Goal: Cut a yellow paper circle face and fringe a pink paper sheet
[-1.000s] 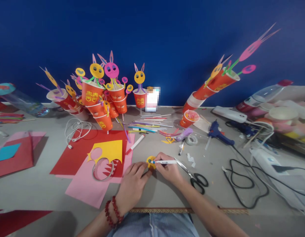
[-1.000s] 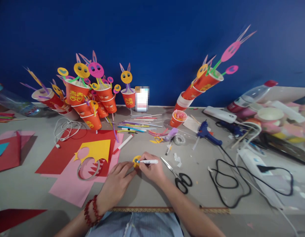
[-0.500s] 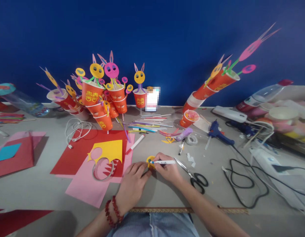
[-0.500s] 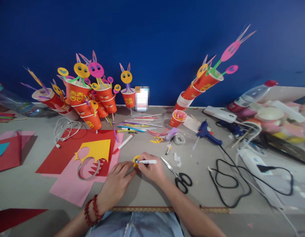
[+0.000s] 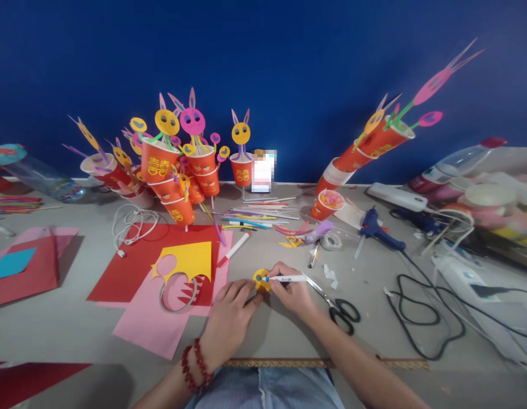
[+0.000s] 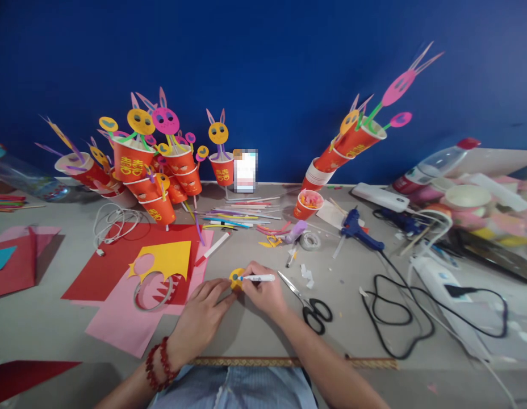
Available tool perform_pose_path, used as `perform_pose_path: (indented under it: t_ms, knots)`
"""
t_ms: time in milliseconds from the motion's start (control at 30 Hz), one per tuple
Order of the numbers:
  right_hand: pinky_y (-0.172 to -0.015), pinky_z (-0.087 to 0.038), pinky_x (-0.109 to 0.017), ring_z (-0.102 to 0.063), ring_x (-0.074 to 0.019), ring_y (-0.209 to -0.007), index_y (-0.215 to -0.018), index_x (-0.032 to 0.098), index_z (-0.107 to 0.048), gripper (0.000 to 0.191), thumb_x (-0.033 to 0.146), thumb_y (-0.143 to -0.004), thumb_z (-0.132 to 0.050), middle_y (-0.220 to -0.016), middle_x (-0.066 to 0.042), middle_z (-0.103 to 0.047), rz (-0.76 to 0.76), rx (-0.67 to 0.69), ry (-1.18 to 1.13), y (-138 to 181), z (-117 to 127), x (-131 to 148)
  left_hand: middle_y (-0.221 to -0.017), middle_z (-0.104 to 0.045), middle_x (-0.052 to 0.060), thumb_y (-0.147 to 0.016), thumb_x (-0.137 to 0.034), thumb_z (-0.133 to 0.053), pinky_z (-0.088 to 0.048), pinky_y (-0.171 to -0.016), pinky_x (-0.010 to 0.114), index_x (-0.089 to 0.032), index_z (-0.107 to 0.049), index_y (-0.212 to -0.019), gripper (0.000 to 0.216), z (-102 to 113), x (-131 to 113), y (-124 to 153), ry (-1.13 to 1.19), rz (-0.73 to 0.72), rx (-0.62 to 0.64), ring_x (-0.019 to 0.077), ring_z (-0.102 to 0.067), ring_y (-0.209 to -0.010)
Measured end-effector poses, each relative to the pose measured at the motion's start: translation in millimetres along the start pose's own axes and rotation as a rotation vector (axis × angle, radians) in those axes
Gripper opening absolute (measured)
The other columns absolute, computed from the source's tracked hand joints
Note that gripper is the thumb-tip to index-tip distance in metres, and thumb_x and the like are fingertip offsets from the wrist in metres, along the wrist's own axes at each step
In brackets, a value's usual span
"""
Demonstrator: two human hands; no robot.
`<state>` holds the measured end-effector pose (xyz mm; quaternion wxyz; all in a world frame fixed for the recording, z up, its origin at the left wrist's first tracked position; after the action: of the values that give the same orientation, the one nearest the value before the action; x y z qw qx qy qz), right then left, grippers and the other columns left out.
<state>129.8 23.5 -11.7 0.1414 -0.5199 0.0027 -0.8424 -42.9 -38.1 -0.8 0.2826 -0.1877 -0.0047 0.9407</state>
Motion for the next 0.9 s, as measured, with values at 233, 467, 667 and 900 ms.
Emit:
perform_pose_path:
  t_ms: [233,467,667,900]
  knots:
    - [-0.055,-0.038,-0.024,-0.052,-0.0144,-0.057,-0.070,0.022,-0.058,0.010,0.016,-0.075,-0.052,-0.063,0.002,-0.059,0.003,0.018,0.009,-0.3,-0.6,1.7,-0.133,-0.055,0.006,-0.091,-0.012,-0.053,-0.038,-0.105,0.045,-0.026,-0.057,-0.131,0.042,0.0,-0.3,-0.5,0.000,-0.003,-0.011,0.0259,-0.046,-0.123]
    - [-0.055,-0.038,-0.024,-0.052,-0.0148,-0.057,-0.071,0.022,-0.057,0.010,0.016,-0.076,-0.051,-0.063,0.002,-0.059,-0.002,-0.006,0.001,-0.4,0.8,1.5,-0.133,-0.055,0.006,-0.091,-0.011,-0.053,-0.039,-0.105,0.044,-0.025,-0.057,-0.132,0.043,0.9,-0.4,-0.5,-0.006,-0.004,-0.013,0.0252,-0.046,-0.122]
    - [-0.054,-0.038,-0.024,-0.051,-0.0141,-0.056,-0.070,0.022,-0.058,0.010,0.016,-0.076,-0.052,-0.062,0.002,-0.059,0.005,0.005,-0.004,-0.4,0.2,2.4,-0.133,-0.055,0.006,-0.091,-0.012,-0.054,-0.039,-0.105,0.043,-0.025,-0.057,-0.131,0.043,-0.1,-0.1,-0.2,-0.014,-0.006,-0.014,0.0246,-0.046,-0.123]
    - [-0.054,-0.039,-0.025,-0.052,-0.0148,-0.057,-0.071,0.022,-0.058,0.011,0.015,-0.077,-0.052,-0.064,0.002,-0.059,-0.007,-0.017,-0.010,-0.2,0.8,1.1,-0.133,-0.055,0.007,-0.092,-0.010,-0.051,-0.040,-0.103,0.044,-0.025,-0.056,-0.132,0.044,2.1,-1.4,-0.8,-0.012,-0.011,-0.021,0.0255,-0.047,-0.122]
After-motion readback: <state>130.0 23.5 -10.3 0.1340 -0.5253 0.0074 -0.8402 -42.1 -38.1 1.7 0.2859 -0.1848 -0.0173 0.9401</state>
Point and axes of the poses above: each hand's wrist, its own y-axis away from the middle knuckle, its own z-axis out of the back of the hand, x = y × z, the point moved 3 cm from there along -y, towards the middle knuckle
